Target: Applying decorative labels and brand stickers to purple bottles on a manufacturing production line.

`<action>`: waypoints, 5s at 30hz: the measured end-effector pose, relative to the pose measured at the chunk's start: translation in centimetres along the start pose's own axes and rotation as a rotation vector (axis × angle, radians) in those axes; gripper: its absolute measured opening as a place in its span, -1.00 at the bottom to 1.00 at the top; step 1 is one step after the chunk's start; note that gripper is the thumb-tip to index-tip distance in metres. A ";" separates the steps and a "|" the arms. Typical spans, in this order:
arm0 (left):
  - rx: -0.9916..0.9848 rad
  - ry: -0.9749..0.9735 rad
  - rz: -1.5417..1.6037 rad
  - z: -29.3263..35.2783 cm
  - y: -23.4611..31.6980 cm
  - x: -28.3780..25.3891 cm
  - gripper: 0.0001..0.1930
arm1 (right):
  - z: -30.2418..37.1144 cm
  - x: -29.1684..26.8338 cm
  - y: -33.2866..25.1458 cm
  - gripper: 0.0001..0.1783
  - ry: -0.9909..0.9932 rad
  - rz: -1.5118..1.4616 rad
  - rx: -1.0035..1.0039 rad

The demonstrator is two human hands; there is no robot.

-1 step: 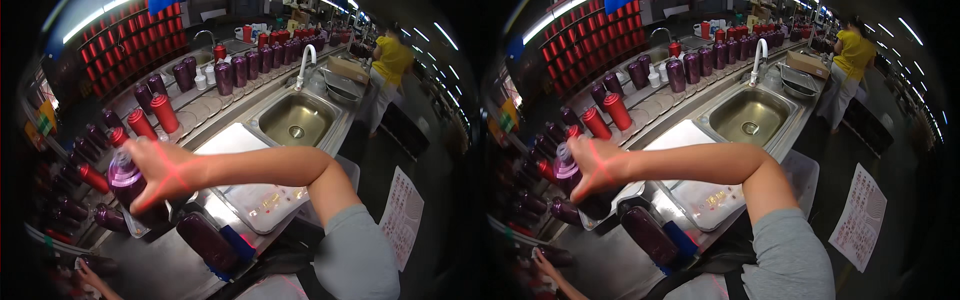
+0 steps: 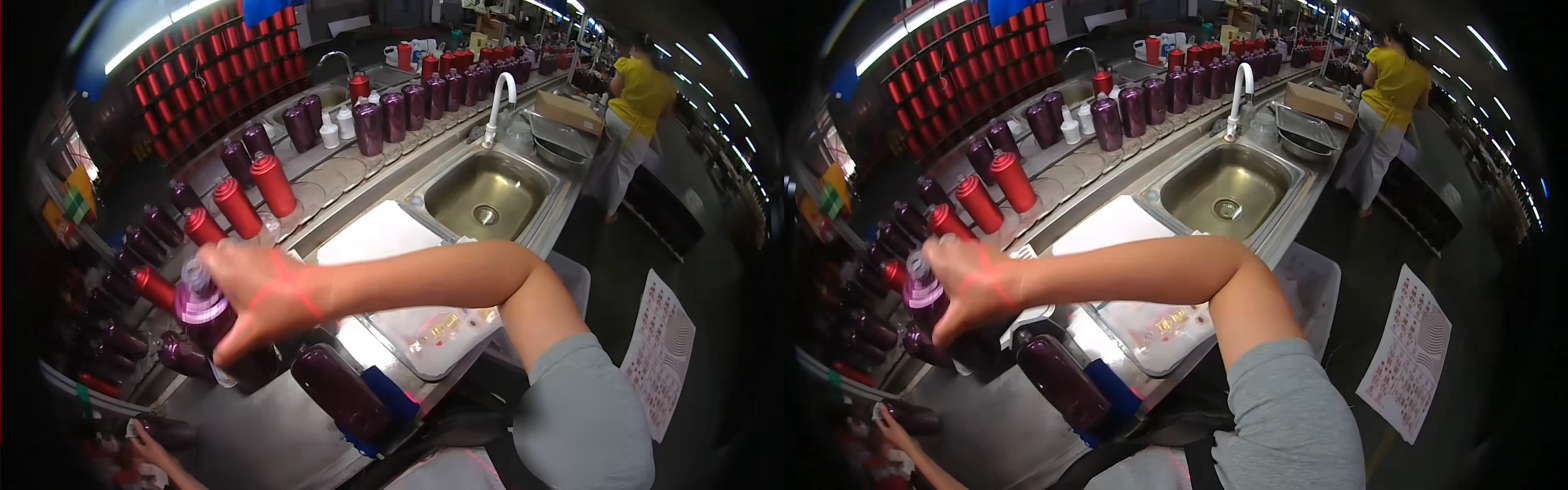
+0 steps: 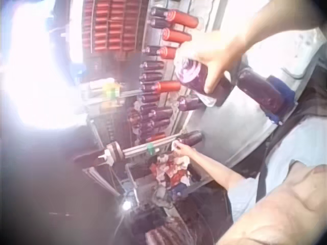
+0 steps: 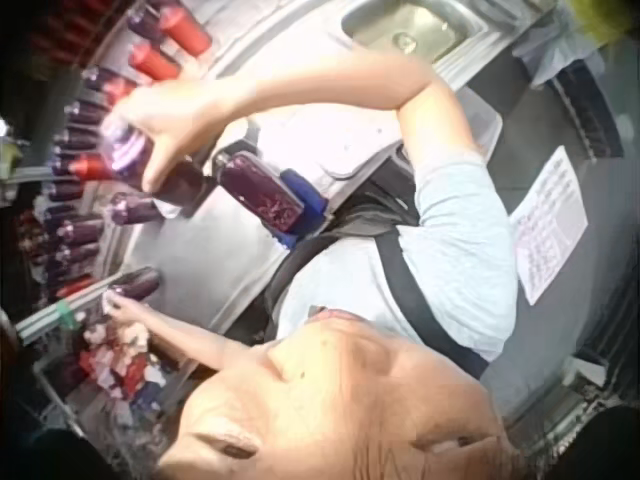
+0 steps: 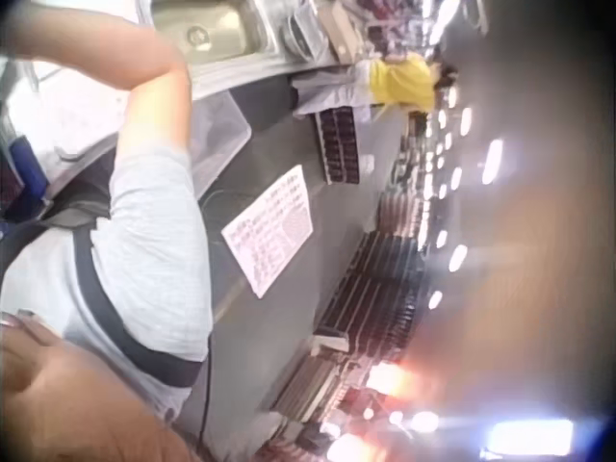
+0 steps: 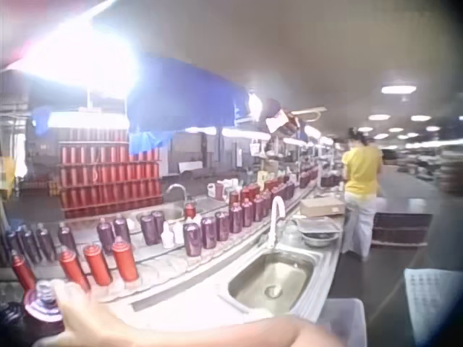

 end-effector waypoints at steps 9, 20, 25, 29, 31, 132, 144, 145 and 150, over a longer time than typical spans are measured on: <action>-0.146 -0.035 -0.092 1.6 0.5 0.3 -0.37 | 0.7 7.8 -7.7 -0.19 -0.120 -0.075 -0.140; 0.362 -0.563 0.347 22.3 20.4 -1.4 0.16 | -0.8 16.7 -13.1 -0.20 -0.153 -0.179 -0.210; 0.083 -0.136 0.263 21.1 14.3 -4.7 0.01 | -0.2 15.8 -12.4 0.12 -0.314 -0.239 -0.210; 0.082 0.185 0.107 18.1 9.9 -9.4 -0.17 | 1.8 13.4 -8.2 -0.03 -0.256 -0.302 -0.125; 0.125 0.313 -0.074 17.2 10.1 -10.7 -0.19 | 3.5 11.4 -4.8 -0.21 -0.176 -0.187 -0.041; 0.002 -0.178 0.397 22.1 18.1 4.9 -0.10 | 5.0 7.2 0.0 0.08 -0.095 -0.190 -0.114; -0.063 0.257 0.082 21.1 6.5 1.0 -0.16 | 19.6 -2.0 11.5 -0.80 0.191 -0.048 0.657; -0.022 0.285 0.115 21.3 5.4 0.3 -0.16 | 20.4 -2.4 12.1 -0.81 0.195 -0.062 0.716; -0.049 0.251 -0.028 22.0 7.5 1.9 -0.18 | 23.4 -1.6 14.9 -0.83 0.169 -0.057 0.771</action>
Point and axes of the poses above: each hand's wrist, its own z-axis away from the middle knuckle, its own x-axis out of the palm, y = z × x, the point moved 4 cm from there along -z, towards the middle knuckle, and after that the axes turned 4 degrees about z, right-handed, at the moved point
